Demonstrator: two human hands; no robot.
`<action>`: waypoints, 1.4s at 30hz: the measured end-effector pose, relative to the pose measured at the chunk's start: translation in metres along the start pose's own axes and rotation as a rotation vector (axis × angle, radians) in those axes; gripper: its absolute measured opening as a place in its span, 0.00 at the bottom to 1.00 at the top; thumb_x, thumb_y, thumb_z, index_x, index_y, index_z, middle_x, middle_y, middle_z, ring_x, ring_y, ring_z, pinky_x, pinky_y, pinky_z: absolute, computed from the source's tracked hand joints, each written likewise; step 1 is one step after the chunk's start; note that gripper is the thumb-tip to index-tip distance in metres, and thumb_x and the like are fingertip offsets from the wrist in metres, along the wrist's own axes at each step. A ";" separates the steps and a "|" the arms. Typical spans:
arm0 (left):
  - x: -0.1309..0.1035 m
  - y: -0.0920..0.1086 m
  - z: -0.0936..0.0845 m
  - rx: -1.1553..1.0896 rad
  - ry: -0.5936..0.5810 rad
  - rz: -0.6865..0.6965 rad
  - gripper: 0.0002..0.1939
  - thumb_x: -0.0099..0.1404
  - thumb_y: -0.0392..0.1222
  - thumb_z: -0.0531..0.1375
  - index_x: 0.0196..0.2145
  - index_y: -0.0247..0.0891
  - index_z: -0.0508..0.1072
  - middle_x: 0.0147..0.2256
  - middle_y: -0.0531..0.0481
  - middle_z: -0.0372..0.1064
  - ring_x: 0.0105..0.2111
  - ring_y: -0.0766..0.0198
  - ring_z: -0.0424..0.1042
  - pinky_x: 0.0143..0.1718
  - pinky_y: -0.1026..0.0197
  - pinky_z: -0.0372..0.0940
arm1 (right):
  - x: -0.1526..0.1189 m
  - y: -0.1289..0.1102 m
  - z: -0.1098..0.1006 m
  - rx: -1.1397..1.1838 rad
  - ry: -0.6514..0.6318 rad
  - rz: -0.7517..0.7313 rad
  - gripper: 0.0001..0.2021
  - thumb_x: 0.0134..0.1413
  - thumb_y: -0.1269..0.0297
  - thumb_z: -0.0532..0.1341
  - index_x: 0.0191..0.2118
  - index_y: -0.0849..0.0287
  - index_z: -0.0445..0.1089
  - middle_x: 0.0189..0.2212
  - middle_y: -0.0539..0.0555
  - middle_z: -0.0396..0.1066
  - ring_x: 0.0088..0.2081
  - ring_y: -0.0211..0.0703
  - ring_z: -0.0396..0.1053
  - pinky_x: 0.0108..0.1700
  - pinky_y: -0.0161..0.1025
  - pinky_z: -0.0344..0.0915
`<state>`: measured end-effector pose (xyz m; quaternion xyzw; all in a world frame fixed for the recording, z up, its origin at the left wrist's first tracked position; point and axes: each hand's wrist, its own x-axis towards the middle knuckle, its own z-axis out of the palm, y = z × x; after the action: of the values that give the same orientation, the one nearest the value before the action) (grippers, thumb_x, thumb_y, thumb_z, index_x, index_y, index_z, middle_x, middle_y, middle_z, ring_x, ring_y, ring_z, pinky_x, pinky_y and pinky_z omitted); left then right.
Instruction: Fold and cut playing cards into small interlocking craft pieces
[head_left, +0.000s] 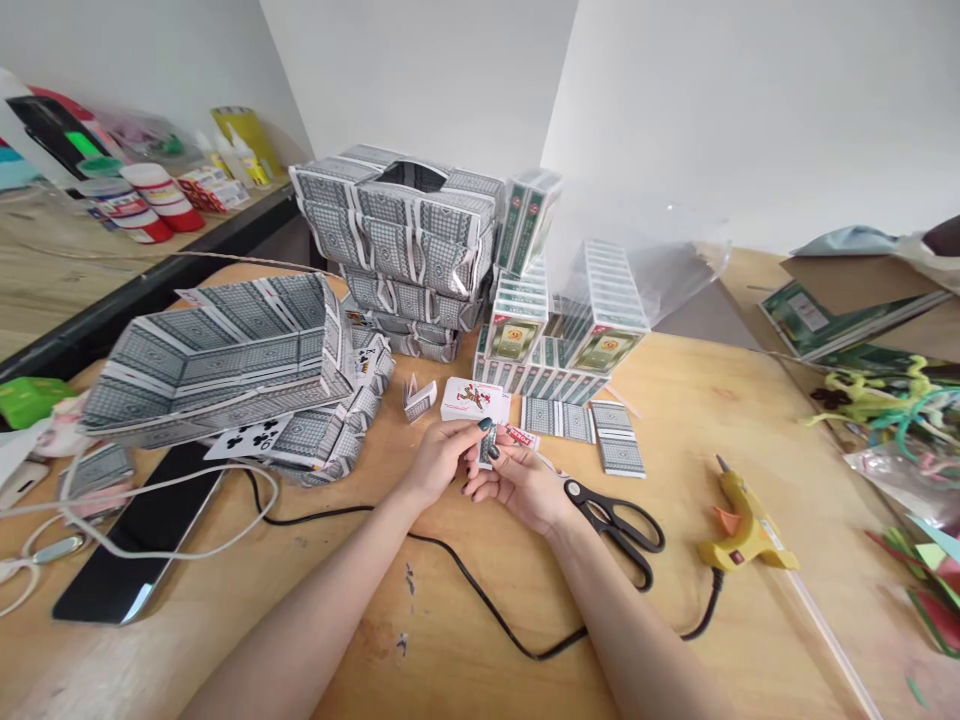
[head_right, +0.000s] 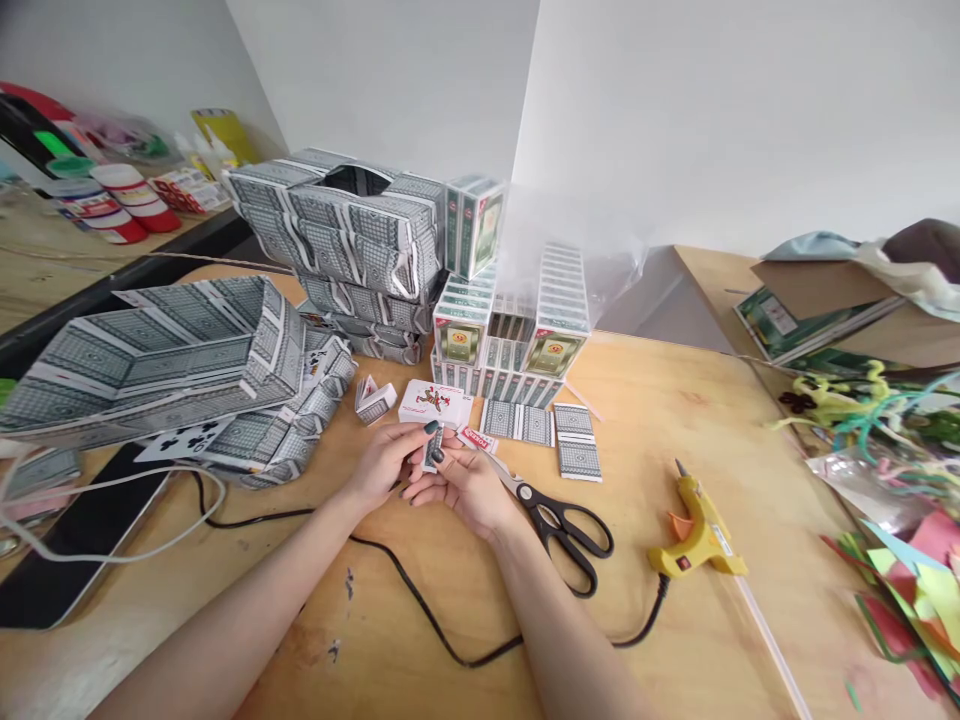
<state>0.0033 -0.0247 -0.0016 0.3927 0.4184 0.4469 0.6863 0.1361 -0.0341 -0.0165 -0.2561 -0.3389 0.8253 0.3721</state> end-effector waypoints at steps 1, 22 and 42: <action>0.000 0.000 0.000 0.039 -0.005 0.030 0.16 0.54 0.48 0.57 0.18 0.34 0.61 0.15 0.59 0.55 0.10 0.74 0.58 0.08 0.69 0.53 | 0.000 0.000 0.000 0.000 0.009 -0.007 0.10 0.51 0.61 0.59 0.32 0.64 0.70 0.25 0.54 0.71 0.25 0.38 0.71 0.28 0.33 0.68; -0.001 -0.004 -0.002 0.258 -0.033 0.170 0.19 0.57 0.50 0.54 0.16 0.36 0.60 0.14 0.55 0.60 0.16 0.69 0.62 0.19 0.66 0.56 | 0.001 0.006 0.014 -0.094 0.331 -0.019 0.12 0.44 0.57 0.61 0.24 0.62 0.64 0.11 0.43 0.60 0.08 0.28 0.53 0.08 0.26 0.51; 0.000 -0.010 0.012 -0.085 0.186 0.071 0.13 0.50 0.47 0.62 0.20 0.33 0.68 0.16 0.55 0.62 0.15 0.73 0.59 0.15 0.69 0.51 | -0.001 0.019 0.018 -0.548 0.346 -0.233 0.13 0.54 0.55 0.53 0.26 0.59 0.63 0.11 0.44 0.55 0.11 0.31 0.53 0.12 0.30 0.49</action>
<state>0.0169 -0.0300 -0.0069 0.3346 0.4467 0.5226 0.6445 0.1161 -0.0511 -0.0190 -0.4423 -0.5068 0.5998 0.4333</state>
